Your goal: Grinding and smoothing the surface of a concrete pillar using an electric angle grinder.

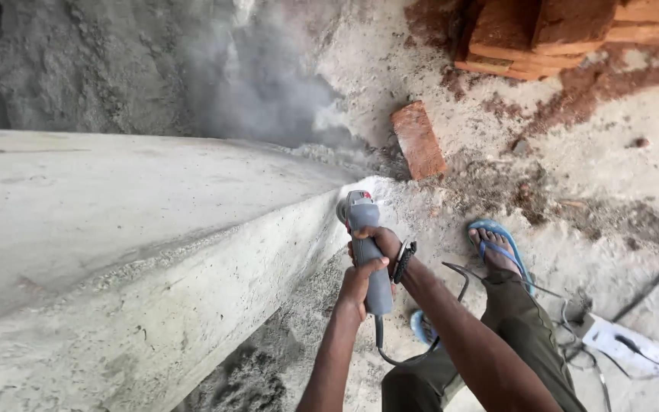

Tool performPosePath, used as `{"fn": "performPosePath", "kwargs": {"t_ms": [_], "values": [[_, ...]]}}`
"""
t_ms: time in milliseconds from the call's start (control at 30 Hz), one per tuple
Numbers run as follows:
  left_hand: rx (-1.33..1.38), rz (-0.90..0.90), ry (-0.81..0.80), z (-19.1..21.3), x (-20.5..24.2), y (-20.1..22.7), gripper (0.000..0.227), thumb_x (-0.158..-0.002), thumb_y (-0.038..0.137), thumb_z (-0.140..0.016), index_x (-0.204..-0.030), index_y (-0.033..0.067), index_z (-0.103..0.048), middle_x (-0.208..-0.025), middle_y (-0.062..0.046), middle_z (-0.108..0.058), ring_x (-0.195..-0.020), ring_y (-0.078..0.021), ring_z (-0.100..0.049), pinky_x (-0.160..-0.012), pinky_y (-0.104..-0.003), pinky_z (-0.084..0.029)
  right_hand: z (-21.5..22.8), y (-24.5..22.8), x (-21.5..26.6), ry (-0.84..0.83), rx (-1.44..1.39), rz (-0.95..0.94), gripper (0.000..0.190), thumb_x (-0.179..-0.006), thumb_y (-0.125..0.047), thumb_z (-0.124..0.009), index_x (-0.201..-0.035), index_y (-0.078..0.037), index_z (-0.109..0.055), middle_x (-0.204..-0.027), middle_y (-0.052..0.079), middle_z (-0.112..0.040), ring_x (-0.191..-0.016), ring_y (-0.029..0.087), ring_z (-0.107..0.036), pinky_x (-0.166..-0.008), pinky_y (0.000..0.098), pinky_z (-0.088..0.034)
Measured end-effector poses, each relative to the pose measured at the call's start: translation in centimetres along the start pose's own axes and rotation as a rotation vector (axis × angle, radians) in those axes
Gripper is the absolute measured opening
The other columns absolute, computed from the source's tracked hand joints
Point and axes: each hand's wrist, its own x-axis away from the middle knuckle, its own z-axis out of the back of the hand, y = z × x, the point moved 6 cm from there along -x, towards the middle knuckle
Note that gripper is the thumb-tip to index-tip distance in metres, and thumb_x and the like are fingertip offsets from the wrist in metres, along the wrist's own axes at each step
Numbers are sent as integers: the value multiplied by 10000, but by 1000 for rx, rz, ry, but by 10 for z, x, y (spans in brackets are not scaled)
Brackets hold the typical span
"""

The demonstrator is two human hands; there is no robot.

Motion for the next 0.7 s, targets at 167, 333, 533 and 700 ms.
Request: {"fn": "performPosePath", "kwargs": {"t_ms": [167,333,533,700], "values": [[143,-45,-51,-8,63,6,556,-705,326,-820,-1065,-62,-651,-769,-123,-681,-598,-248,-720,-546,-385,-620,-67,-18,79,73,138,22,402,-793,-165,-684,-1148,4,-598,-876,158,-688,-716,279,-711,-649,448,-620],[124,-78,-18,16,98,39,531,-703,324,-812,-1044,-54,-660,-728,-130,-693,-566,-230,-710,-533,-371,-617,-107,-11,67,-18,115,21,404,-808,-149,-693,-1173,-17,-580,-871,141,-668,-723,269,-695,-633,445,-613],[156,-106,-35,30,100,39,513,-713,325,-811,-1008,-71,-675,-725,-159,-688,-553,-240,-705,-527,-372,-612,-107,0,56,33,161,-20,395,-805,-176,-687,-1129,23,-576,-854,164,-685,-706,280,-694,-627,429,-614],[169,-86,-44,39,104,40,501,-710,318,-806,-1020,-54,-674,-752,-137,-697,-582,-244,-717,-533,-379,-607,-133,-3,64,22,221,-15,388,-813,-192,-691,-1132,-7,-569,-844,134,-669,-705,259,-683,-633,416,-611]]}}
